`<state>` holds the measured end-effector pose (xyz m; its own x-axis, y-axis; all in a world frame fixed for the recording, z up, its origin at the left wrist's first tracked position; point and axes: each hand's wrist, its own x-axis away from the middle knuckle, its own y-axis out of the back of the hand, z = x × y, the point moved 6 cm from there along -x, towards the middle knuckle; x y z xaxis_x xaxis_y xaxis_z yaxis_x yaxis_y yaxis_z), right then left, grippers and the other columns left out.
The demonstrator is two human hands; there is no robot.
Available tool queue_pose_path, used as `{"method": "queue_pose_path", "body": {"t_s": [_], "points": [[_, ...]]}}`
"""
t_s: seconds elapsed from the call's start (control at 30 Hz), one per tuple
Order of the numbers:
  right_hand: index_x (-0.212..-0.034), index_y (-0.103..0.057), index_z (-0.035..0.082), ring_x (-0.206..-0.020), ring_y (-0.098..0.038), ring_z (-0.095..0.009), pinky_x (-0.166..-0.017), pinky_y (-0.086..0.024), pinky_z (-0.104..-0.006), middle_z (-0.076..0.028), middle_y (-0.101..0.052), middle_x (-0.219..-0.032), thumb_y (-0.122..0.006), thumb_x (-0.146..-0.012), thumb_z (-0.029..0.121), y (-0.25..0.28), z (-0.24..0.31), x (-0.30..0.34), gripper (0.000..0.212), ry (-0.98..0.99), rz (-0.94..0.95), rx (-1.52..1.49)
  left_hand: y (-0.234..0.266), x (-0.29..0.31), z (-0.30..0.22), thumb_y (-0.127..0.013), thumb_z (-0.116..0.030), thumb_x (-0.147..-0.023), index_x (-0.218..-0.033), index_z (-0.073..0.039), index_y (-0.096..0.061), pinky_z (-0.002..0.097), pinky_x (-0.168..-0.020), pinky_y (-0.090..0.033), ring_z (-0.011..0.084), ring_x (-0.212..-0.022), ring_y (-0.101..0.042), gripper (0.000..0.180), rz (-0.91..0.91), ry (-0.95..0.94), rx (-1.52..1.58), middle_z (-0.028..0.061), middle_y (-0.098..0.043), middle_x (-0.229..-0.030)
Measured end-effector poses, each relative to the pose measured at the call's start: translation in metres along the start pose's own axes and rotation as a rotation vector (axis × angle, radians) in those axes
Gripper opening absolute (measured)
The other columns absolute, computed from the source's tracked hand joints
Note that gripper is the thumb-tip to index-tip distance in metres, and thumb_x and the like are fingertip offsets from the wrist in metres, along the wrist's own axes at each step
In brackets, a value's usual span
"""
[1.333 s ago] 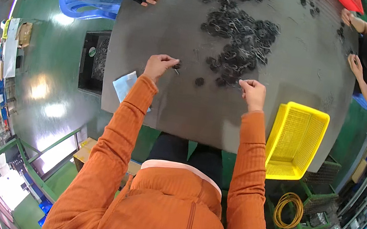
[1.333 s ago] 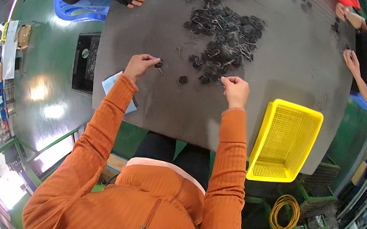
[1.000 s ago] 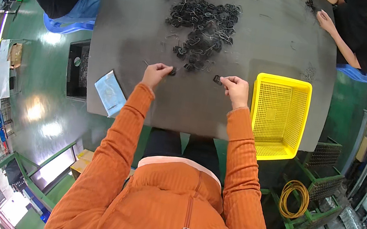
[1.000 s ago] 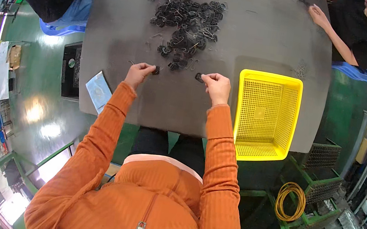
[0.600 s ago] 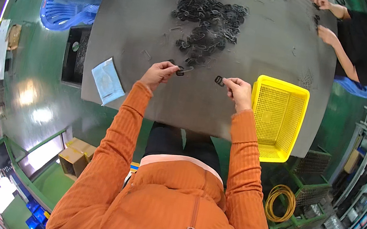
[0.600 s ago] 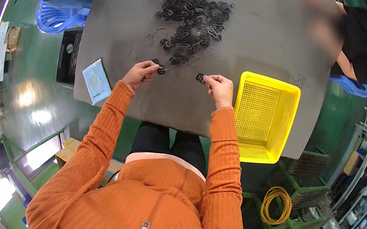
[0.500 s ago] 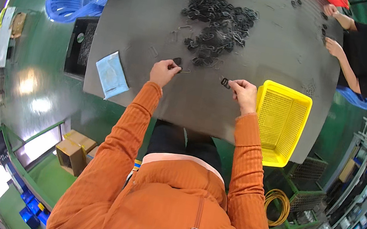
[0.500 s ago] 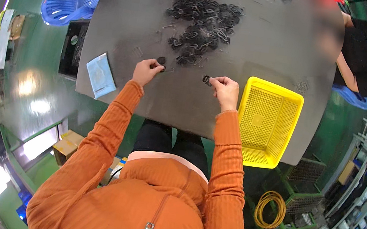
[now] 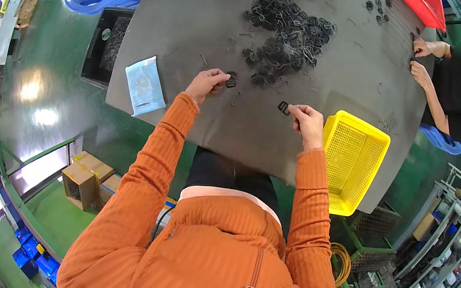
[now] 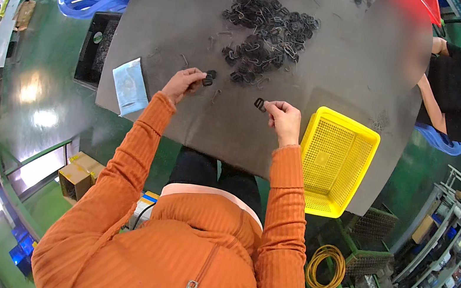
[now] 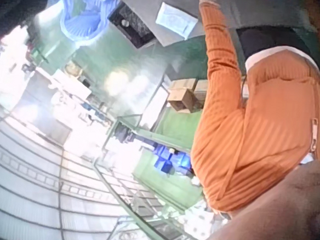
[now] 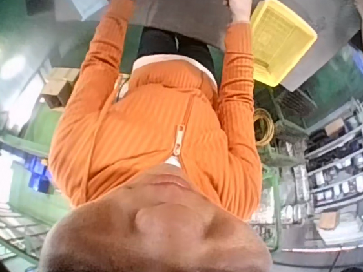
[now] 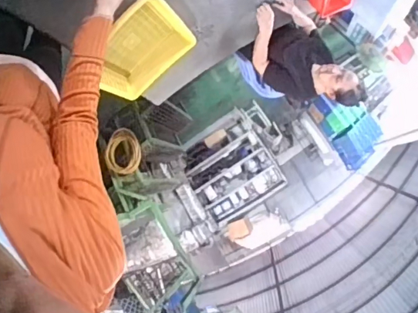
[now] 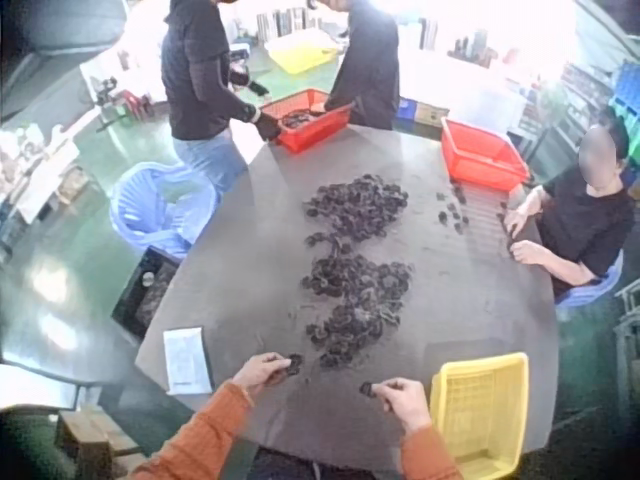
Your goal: The person carries a basket of clips to a table, takes an empty basket, and separates metal wire hooks from plastic clips by hand, placing the plastic clips into the empty basket.
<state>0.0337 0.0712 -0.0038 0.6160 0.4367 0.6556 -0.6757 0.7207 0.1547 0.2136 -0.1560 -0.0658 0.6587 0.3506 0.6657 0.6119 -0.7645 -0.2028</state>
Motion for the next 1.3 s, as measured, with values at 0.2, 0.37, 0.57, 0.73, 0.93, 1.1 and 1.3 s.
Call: {"method": "queue_pose_path", "body": {"t_s": [0.2, 0.37, 0.57, 0.73, 0.93, 1.1, 1.3], "points": [[-0.075, -0.062, 0.001, -0.042, -0.045, -0.005, -0.039, -0.033, -0.0189, 0.002, -0.052, -0.055, -0.068, -0.075, 0.012, -0.004, 0.031, 0.024, 0.012, -0.015, 0.031, -0.074, -0.059, 0.027, -0.036, -0.052, -0.01, -0.082, -0.085, -0.009, -0.052, 0.0295, -0.065, -0.052, 0.0144, -0.072, -0.056, 0.003, 0.356, -0.127, 0.585, 0.0038, -0.055, -0.086], [-0.077, -0.062, 0.0, -0.043, -0.045, -0.004, -0.039, -0.033, -0.0185, 0.002, -0.052, -0.057, -0.068, -0.076, 0.012, -0.007, 0.067, 0.042, 0.013, 0.124, 0.104, -0.019, -0.098, 0.03, -0.051, -0.057, -0.008, -0.078, -0.125, -0.009, -0.047, 0.0226, -0.054, -0.04, 0.0083, -0.064, -0.044, 0.049, 0.494, -0.134, 0.08, -0.0004, -0.048, -0.077], [-0.077, -0.061, -0.002, -0.044, -0.044, -0.003, -0.039, -0.033, -0.0183, 0.002, -0.052, -0.057, -0.066, -0.077, 0.01, -0.006, 0.089, 0.057, 0.012, 0.199, 0.154, -0.092, -0.142, 0.049, -0.065, -0.061, -0.02, -0.081, -0.111, -0.009, -0.06, 0.0216, -0.069, -0.039, 0.0057, -0.073, -0.047, 0.031, 0.634, -0.291, -0.384, -0.0039, -0.054, -0.079], [-0.078, -0.06, -0.002, -0.044, -0.044, -0.003, -0.04, -0.033, -0.0182, 0.002, -0.052, -0.057, -0.066, -0.077, 0.009, 0.009, 0.088, 0.053, 0.013, 0.229, 0.096, -0.129, -0.143, 0.052, -0.067, -0.061, -0.023, -0.083, -0.102, -0.007, -0.064, 0.0214, -0.069, -0.039, 0.0048, -0.075, -0.048, 0.025, 0.619, -0.237, -0.378, -0.0035, -0.057, -0.081], [-0.077, -0.061, -0.002, -0.045, -0.044, -0.004, -0.041, -0.034, -0.0184, 0.001, -0.054, -0.058, -0.065, -0.078, 0.01, 0.011, 0.089, 0.058, 0.013, 0.317, 0.091, -0.036, -0.148, 0.055, -0.073, -0.062, -0.022, -0.083, -0.116, -0.01, -0.055, 0.0212, -0.065, -0.039, 0.0045, -0.069, -0.044, 0.036, 0.472, -0.425, -0.299, -0.0053, -0.048, -0.072], [-0.076, -0.061, -0.002, -0.045, -0.044, -0.003, -0.041, -0.034, -0.0182, 0.0, -0.056, -0.06, -0.065, -0.077, 0.01, 0.013, 0.091, 0.061, 0.013, 0.348, 0.092, 0.009, -0.164, 0.051, -0.065, -0.058, -0.023, -0.086, -0.103, -0.007, -0.062, 0.0218, -0.065, -0.04, 0.0048, -0.07, -0.044, 0.024, 0.594, -0.344, -0.501, -0.0046, -0.048, -0.069], [-0.079, -0.062, 0.001, -0.051, -0.054, -0.012, -0.049, -0.043, -0.0261, -0.007, -0.061, -0.064, -0.066, -0.075, 0.013, 0.021, 0.085, 0.064, 0.013, 0.512, -0.121, 0.304, -0.156, 0.048, -0.059, -0.052, -0.026, -0.087, -0.087, -0.005, -0.067, 0.0233, -0.061, -0.039, 0.0071, -0.066, -0.047, 0.025, 0.498, -0.201, -0.443, -0.002, -0.055, -0.069]]}}
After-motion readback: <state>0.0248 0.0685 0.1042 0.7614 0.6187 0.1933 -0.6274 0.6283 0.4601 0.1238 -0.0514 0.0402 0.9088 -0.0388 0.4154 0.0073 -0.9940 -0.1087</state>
